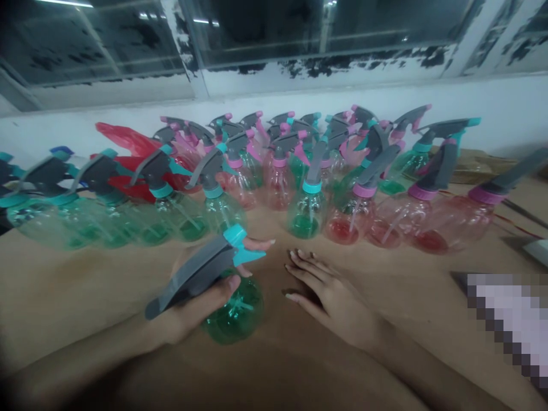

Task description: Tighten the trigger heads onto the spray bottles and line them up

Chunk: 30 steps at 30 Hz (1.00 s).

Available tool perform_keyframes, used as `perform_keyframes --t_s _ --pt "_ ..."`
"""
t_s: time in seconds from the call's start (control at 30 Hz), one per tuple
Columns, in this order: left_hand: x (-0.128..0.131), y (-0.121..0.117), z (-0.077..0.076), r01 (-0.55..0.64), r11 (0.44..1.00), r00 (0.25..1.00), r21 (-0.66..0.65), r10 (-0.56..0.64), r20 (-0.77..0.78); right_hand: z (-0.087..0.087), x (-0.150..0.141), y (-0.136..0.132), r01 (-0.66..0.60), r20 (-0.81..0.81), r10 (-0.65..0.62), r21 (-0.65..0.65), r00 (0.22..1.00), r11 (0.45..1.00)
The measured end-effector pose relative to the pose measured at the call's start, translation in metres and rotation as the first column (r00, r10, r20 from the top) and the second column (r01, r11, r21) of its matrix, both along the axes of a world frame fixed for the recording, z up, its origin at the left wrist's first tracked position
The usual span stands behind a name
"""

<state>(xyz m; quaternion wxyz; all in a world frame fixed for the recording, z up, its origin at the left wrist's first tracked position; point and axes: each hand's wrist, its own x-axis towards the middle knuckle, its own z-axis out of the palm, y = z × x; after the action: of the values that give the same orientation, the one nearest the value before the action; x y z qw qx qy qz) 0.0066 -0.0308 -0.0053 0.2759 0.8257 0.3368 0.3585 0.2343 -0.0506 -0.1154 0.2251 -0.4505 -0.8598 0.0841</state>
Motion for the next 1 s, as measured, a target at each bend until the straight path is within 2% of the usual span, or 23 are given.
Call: perform_keyframes --t_s 0.23,0.5,0.67,0.87,1.0 --pt "0.002 0.000 -0.018 -0.154 0.986 0.987 0.060 0.156 -0.039 -0.001 0.001 0.000 -0.006 -0.005 0.007 0.018 1.000 1.000" --pt "0.020 0.013 -0.012 -0.244 0.966 0.969 0.089 0.240 0.053 -0.002 -0.001 0.001 -0.015 0.014 0.014 0.025 1.000 1.000" --pt "0.034 0.033 -0.013 -0.272 0.960 0.959 0.069 0.265 0.105 0.016 -0.011 -0.006 0.071 -0.022 -0.071 -0.025 0.997 0.997" --pt "0.045 0.049 -0.014 -0.240 0.968 0.961 0.067 0.227 0.160 0.046 -0.029 -0.006 0.281 -0.073 -0.275 0.085 0.959 0.956" --pt "0.048 0.052 -0.014 -0.195 0.980 0.965 0.042 0.185 0.184 0.058 -0.044 0.006 0.375 -0.072 -0.368 0.183 0.927 0.909"
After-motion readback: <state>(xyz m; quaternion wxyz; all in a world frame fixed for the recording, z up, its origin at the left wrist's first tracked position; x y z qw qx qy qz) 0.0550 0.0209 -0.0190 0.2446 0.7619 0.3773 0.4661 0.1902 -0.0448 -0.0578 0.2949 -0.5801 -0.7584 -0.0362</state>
